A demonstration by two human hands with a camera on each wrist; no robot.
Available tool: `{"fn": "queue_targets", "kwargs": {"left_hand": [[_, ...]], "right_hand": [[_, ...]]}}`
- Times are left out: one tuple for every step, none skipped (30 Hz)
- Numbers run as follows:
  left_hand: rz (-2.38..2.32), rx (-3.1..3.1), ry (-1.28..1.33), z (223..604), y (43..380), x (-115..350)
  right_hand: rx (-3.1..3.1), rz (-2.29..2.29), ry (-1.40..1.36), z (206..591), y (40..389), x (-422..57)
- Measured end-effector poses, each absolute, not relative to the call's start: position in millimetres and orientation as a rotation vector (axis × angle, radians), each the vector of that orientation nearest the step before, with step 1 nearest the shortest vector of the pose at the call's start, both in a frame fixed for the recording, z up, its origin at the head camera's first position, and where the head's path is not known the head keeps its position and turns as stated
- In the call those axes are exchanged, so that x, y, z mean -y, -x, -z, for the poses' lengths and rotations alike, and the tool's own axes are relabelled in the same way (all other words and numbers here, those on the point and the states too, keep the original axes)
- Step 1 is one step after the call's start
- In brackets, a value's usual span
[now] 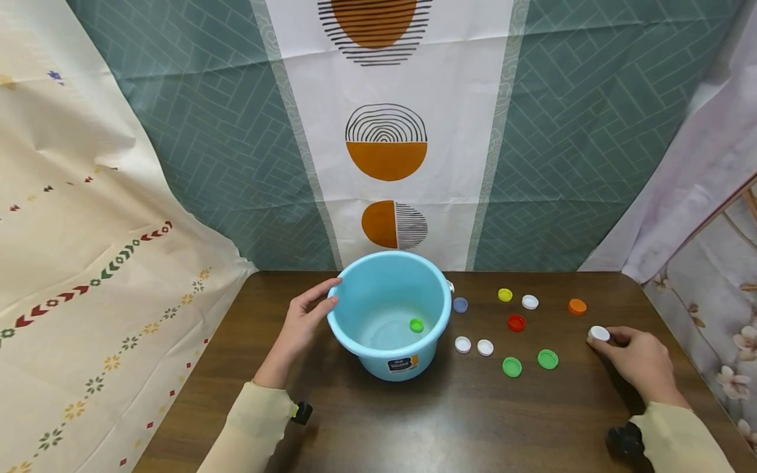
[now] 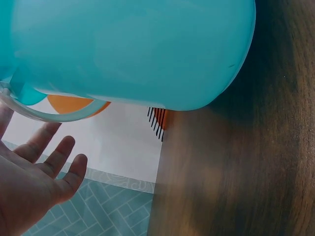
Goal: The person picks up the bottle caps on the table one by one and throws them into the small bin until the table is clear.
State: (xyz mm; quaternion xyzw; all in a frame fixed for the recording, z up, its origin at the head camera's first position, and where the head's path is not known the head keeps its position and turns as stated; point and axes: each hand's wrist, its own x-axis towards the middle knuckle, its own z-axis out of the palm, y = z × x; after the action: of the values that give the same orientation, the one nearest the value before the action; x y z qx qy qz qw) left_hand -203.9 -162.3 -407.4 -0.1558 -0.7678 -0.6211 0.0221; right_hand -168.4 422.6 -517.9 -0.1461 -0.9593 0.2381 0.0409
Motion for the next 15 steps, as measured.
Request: {"fn": "queue_targets", "kwargs": {"left_hand": [[1.920, 2.380, 0.483, 407.2, 203.9, 162.2], [1.918, 2.380, 0.481, 406.9, 203.9, 162.1], [1.919, 2.380, 0.477, 406.8, 203.9, 162.0], [1.924, 2.378, 0.476, 406.6, 203.9, 161.9], [1.924, 2.379, 0.473, 406.6, 203.8, 161.9], [1.927, 2.380, 0.471, 406.7, 203.8, 161.8], [1.930, 2.379, 0.473, 406.7, 203.8, 161.7], [1.935, 2.378, 0.471, 406.8, 203.7, 161.6], [1.940, 2.377, 0.472, 407.0, 203.6, 161.6], [1.944, 2.375, 0.475, 407.1, 203.6, 161.5], [1.946, 2.375, 0.475, 407.2, 203.4, 161.5], [1.949, 2.373, 0.477, 407.2, 203.3, 161.4], [1.952, 2.371, 0.478, 407.4, 203.1, 161.5], [1.950, 2.370, 0.480, 407.4, 203.0, 161.5], [1.950, 2.369, 0.482, 407.5, 202.9, 161.5]], "right_hand": [[2.941, -0.736, 0.452, 517.2, 168.5, -422.6], [2.946, -0.740, 0.455, 516.6, 168.6, -422.7], [2.950, -0.744, 0.459, 515.9, 168.8, -422.8], [2.953, -0.746, 0.466, 515.3, 168.9, -422.8], [2.955, -0.748, 0.474, 514.9, 169.1, -422.9], [2.957, -0.748, 0.480, 514.5, 169.1, -423.0], [2.957, -0.747, 0.486, 514.1, 169.2, -423.0], [2.955, -0.745, 0.492, 513.7, 169.1, -423.1], [2.950, -0.745, 0.498, 513.3, 169.0, -423.3], [2.943, -0.744, 0.499, 512.9, 168.9, -423.5], [2.935, -0.744, 0.501, 512.3, 168.8, -423.5], [2.926, -0.746, 0.502, 511.6, 168.7, -423.6], [2.917, -0.747, 0.502, 510.8, 168.8, -423.5], [2.907, -0.750, 0.499, 510.1, 168.9, -423.3], [2.895, -0.753, 0.494, 509.3, 169.0, -423.0]]}}
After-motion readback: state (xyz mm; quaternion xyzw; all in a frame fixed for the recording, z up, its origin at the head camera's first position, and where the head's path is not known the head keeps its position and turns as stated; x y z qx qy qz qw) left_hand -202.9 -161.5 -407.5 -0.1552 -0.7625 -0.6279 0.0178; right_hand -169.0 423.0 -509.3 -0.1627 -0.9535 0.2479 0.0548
